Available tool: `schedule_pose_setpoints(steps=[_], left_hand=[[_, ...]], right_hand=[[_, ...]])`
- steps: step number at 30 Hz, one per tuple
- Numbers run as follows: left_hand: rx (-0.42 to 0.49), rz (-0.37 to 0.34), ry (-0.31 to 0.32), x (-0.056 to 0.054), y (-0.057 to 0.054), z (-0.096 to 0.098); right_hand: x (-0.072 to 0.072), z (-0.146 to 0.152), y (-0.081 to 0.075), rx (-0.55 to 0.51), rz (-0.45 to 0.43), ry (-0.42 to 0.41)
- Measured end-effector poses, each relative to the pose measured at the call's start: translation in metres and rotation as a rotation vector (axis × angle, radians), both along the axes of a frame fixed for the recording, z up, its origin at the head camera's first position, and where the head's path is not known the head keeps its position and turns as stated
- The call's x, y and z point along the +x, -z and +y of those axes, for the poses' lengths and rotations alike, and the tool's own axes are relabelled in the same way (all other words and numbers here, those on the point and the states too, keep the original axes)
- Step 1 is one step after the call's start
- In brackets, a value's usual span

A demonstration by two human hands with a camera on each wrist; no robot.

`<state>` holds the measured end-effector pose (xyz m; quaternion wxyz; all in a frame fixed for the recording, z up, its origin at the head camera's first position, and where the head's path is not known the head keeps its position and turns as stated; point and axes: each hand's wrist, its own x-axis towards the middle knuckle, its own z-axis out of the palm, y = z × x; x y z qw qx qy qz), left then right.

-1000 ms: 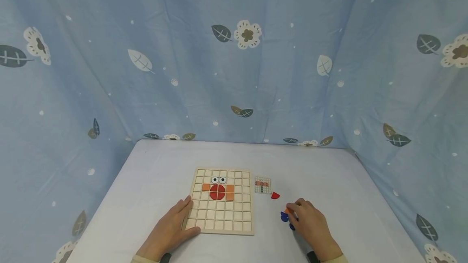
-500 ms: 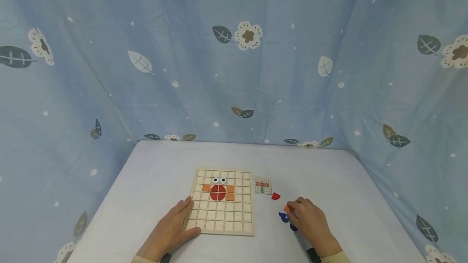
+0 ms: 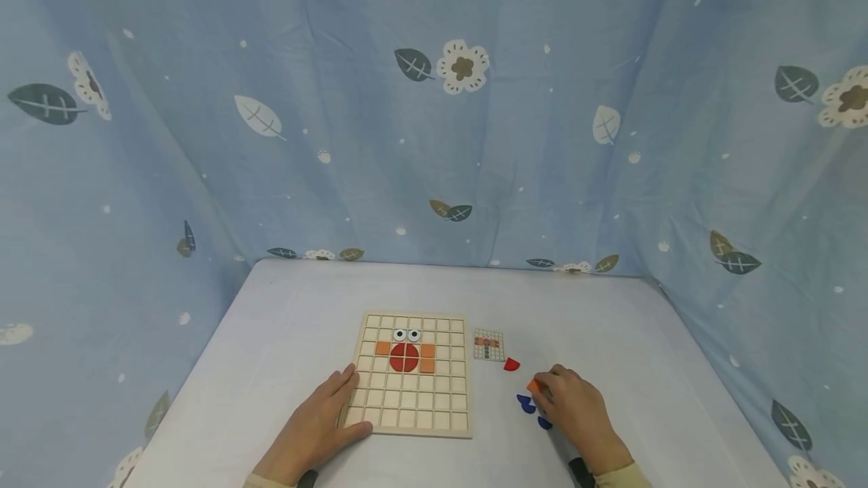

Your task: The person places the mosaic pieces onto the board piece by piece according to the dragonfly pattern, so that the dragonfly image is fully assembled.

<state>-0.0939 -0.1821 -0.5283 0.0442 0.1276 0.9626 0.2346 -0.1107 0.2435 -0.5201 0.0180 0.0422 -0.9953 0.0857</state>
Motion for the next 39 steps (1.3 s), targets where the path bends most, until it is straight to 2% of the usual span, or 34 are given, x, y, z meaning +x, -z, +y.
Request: schedule_pose_setpoints(steps=[16,25,29,34,36,39], left_hand=[[-0.003,0.004,0.003,0.0,-0.0025,-0.0008],[0.001,-0.007,0.003,0.0001,-0.0024,-0.0008],[0.0,-0.004,0.001,0.0003,-0.0016,-0.0008],[0.004,0.011,0.0,0.0,-0.0007,-0.0003],[0.003,0.014,-0.001,0.0,-0.0006,-0.0003],[0.006,0.007,0.0,0.0001,-0.0016,-0.0002]], right_hand=[[-0.0066,-0.0015,0.0022,-0.07,-0.024,0.007],[-0.0041,0.0013,-0.0003,-0.087,-0.076,0.042],[-0.0023,0.0029,-0.001,-0.081,-0.068,0.047],[-0.0025,0.0027,-0.0022,-0.077,0.004,0.043],[-0.0033,0.0021,-0.0021,-0.083,0.072,0.03],[-0.0047,0.0005,-0.0016,-0.089,0.221,-0.017]])
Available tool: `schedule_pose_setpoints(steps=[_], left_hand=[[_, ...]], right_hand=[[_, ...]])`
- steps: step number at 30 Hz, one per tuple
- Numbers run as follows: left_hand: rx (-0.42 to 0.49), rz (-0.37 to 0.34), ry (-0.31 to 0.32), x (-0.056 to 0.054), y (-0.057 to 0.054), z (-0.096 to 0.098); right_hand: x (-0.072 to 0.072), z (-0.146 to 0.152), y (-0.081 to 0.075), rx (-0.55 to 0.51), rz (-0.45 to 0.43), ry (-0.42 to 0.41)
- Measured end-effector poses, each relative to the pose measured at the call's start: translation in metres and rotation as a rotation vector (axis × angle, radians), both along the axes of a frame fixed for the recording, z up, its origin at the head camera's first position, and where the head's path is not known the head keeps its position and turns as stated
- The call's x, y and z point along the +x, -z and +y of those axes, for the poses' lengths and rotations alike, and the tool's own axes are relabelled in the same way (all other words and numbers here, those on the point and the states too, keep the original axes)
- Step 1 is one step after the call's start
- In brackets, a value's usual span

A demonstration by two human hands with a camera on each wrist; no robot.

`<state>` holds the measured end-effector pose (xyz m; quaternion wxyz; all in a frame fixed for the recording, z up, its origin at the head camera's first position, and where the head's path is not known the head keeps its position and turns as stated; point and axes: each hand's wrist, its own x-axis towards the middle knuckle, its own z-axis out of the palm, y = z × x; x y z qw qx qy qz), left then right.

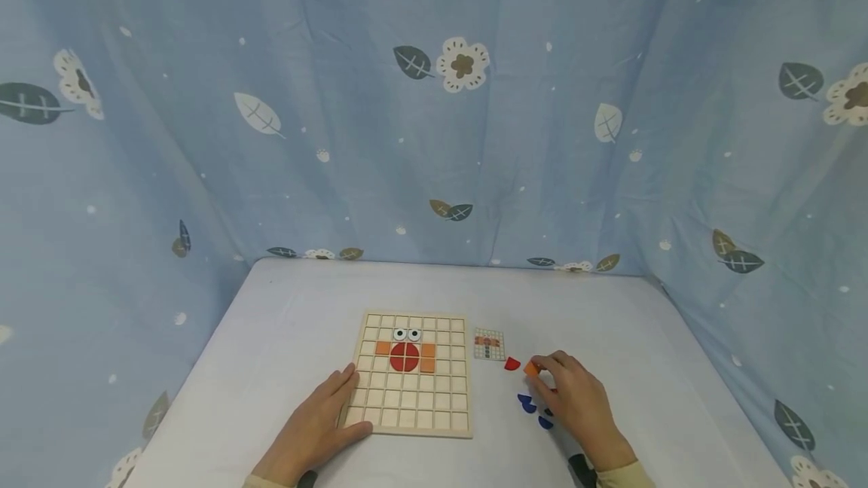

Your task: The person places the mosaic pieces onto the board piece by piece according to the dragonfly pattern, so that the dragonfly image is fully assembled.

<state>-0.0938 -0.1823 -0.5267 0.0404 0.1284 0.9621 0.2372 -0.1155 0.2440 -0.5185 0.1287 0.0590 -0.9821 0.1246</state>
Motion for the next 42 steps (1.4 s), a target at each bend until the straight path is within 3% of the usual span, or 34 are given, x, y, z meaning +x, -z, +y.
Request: schedule_pose_setpoints(steps=[6,12,17,24,31,42], left_hand=[[-0.004,-0.016,0.002,0.0,0.0,0.0],[-0.003,-0.018,-0.004,0.0,0.001,0.0],[0.012,-0.024,-0.009,0.0,0.0,0.0],[0.007,-0.001,-0.005,0.0,0.001,0.001],[0.009,-0.005,0.003,-0.001,0.002,0.001],[0.025,0.002,-0.02,-0.001,0.002,-0.001]], right_hand=[[-0.004,-0.006,-0.001,-0.01,0.259,-0.116],[-0.011,-0.016,-0.007,-0.054,0.358,-0.202],[-0.015,-0.026,-0.009,-0.066,0.376,-0.246],[-0.018,-0.044,-0.013,-0.092,0.322,-0.273],[-0.022,-0.065,-0.015,-0.136,0.355,-0.377],[-0.025,-0.099,-0.021,-0.138,0.295,-0.444]])
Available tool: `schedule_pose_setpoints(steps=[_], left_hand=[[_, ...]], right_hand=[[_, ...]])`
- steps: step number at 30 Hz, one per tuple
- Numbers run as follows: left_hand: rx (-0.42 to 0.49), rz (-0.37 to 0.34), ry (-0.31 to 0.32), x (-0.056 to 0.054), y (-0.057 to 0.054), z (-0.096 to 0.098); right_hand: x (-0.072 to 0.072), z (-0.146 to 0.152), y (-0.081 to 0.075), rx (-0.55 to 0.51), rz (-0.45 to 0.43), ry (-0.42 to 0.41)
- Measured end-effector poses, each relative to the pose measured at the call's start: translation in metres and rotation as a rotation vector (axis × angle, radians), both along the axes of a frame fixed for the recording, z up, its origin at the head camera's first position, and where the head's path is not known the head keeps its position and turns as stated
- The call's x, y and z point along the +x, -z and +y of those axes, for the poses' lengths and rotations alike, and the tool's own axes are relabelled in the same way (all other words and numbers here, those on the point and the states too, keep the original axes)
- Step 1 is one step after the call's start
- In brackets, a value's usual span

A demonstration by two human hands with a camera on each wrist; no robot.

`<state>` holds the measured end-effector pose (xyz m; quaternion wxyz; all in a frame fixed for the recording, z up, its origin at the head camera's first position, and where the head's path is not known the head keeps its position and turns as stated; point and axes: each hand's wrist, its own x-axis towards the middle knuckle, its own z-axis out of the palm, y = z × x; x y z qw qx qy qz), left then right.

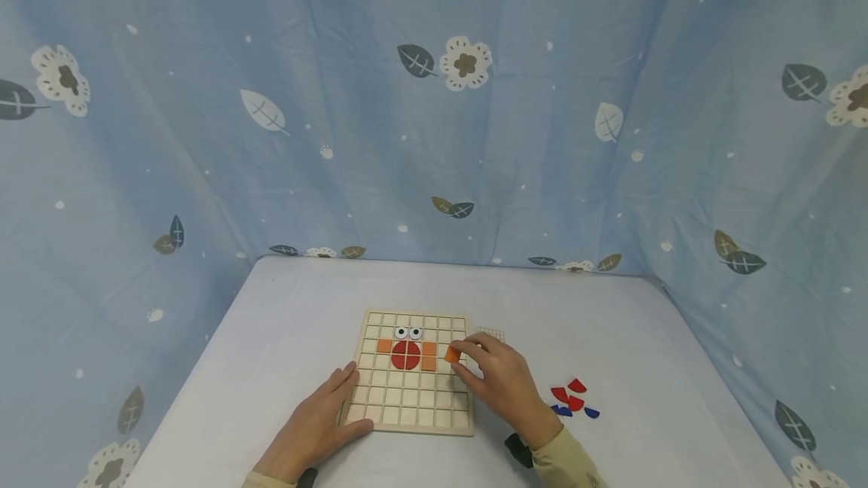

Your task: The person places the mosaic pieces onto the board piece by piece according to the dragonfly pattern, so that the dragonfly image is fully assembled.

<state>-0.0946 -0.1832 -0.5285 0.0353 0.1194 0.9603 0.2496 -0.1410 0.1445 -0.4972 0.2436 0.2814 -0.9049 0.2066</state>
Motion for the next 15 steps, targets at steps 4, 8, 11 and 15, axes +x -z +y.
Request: schedule_pose_setpoints(steps=[4,8,11,15], left_hand=[[-0.005,0.001,0.006,0.0,0.0,0.0],[-0.005,-0.003,0.012,0.0,-0.001,-0.001],[0.002,-0.002,0.016,0.0,-0.002,-0.001],[0.007,-0.004,0.02,0.001,-0.002,-0.002]], right_hand=[[-0.003,-0.012,-0.005,0.012,0.013,-0.033],[-0.01,-0.025,-0.011,-0.004,0.025,-0.079],[-0.015,-0.035,-0.017,-0.016,0.038,-0.101],[-0.023,-0.047,-0.022,-0.02,0.047,-0.116]])
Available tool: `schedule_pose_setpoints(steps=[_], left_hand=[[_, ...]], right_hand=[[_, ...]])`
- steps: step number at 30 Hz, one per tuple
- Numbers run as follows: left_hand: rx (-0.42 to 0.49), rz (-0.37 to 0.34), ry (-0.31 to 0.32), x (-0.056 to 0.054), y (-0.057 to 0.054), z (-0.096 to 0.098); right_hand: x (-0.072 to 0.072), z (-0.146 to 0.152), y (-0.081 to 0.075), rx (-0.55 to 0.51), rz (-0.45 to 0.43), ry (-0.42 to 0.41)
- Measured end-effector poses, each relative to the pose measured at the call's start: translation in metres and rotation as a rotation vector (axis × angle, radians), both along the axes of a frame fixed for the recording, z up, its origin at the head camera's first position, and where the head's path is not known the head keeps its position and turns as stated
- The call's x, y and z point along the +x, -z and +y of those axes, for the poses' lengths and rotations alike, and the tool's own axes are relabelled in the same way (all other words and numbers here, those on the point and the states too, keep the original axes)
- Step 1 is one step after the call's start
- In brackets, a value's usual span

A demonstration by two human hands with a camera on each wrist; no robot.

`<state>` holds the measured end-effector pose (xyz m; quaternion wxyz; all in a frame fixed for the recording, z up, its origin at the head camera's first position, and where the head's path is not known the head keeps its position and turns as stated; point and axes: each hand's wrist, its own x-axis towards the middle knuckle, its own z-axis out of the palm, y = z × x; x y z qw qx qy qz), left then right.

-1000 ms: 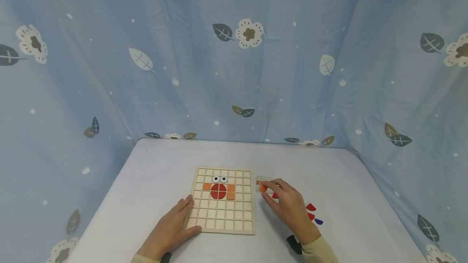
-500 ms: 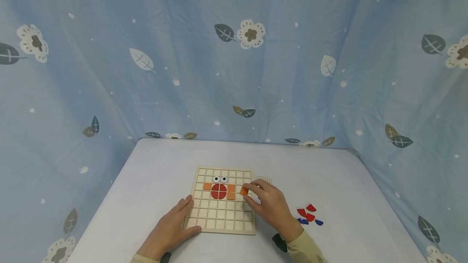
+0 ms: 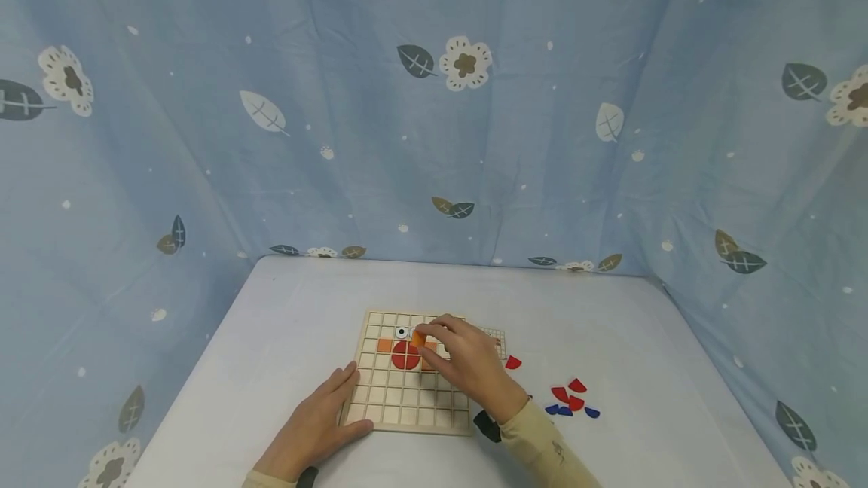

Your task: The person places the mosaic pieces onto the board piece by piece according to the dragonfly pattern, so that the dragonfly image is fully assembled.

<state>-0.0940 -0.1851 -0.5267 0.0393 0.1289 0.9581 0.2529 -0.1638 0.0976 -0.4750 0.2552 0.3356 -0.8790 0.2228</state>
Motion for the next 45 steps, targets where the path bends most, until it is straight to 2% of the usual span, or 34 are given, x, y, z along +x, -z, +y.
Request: schedule_pose_setpoints(steps=[7,17,21,24,38,45], left_hand=[[-0.005,-0.01,-0.006,-0.001,0.002,0.0],[-0.014,-0.025,-0.006,-0.002,0.002,0.0],[-0.013,-0.022,-0.001,-0.001,0.001,-0.001],[-0.014,-0.022,0.001,-0.001,0.001,-0.001],[-0.002,-0.009,0.013,-0.001,0.0,-0.002],[0.02,-0.006,0.018,0.0,-0.001,-0.002]], right_hand=[[-0.014,-0.017,-0.001,-0.01,-0.059,-0.047],[-0.034,-0.041,0.0,0.019,-0.065,-0.112],[-0.042,-0.051,0.001,0.067,-0.066,-0.102],[-0.046,-0.056,0.003,0.134,-0.106,-0.092],[-0.043,-0.067,0.021,0.361,-0.258,-0.12],[-0.041,-0.074,0.022,0.454,-0.28,-0.106]])
